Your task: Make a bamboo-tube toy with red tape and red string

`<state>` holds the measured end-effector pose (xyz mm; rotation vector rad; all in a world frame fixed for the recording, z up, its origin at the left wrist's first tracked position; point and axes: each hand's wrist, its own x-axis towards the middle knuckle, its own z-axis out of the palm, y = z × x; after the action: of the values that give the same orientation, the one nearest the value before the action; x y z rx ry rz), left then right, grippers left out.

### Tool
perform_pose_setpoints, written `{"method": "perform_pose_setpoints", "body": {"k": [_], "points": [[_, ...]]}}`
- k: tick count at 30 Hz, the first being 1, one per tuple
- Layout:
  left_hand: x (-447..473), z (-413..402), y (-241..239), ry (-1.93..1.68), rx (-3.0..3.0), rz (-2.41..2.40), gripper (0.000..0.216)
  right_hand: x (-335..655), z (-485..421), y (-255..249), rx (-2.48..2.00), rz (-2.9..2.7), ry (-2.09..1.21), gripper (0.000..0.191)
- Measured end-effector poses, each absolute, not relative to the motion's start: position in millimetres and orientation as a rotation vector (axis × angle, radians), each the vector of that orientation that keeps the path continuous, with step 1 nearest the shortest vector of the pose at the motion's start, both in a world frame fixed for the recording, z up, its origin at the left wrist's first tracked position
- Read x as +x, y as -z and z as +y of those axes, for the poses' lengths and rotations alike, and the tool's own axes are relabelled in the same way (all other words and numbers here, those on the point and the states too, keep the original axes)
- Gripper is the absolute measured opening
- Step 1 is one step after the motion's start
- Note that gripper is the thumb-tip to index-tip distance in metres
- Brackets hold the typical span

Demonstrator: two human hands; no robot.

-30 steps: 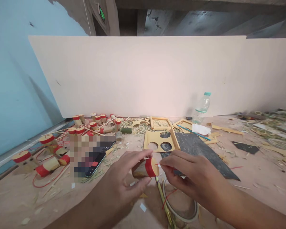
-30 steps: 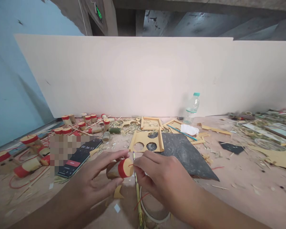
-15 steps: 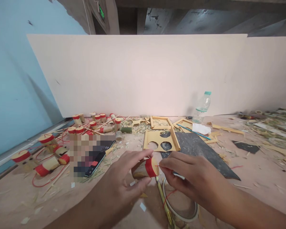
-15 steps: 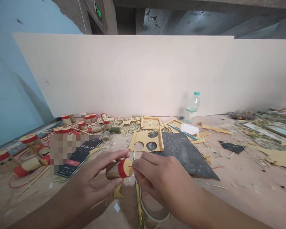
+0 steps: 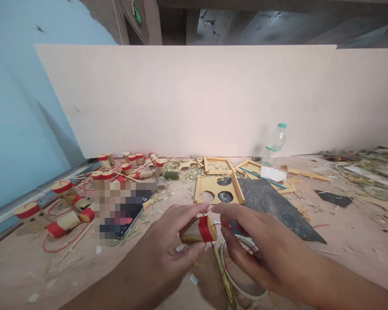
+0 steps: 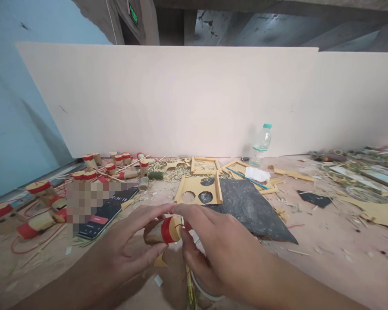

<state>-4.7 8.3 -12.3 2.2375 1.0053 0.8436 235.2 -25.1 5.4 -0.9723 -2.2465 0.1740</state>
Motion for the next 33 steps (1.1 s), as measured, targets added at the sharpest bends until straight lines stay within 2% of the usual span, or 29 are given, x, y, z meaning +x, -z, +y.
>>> {"method": "perform_pose_setpoints", "body": {"k": [9,21,28,33], "points": [[-5.2,7.0,10.1,-0.830,2.247,0.992,0.058,236.2,-26.4,-6.1,-0.974,-2.209,-0.274,0.026],[-4.8,6.1,11.1,-0.880,2.227,0.991,0.056,238.3,-26.3,-4.0,-1.001,-2.160,-0.574,0.026],[-5.5,5.1,10.0,-0.877,2.214,0.984,0.056,237.0,-26.9,-6.9,-0.948,-1.983,-0.927,0.019],[-4.8,6.0,14.3,-0.936,2.225,0.933,0.058,236.6,-24.3,-5.4,-0.967,-1.960,-0.943,0.015]]}}
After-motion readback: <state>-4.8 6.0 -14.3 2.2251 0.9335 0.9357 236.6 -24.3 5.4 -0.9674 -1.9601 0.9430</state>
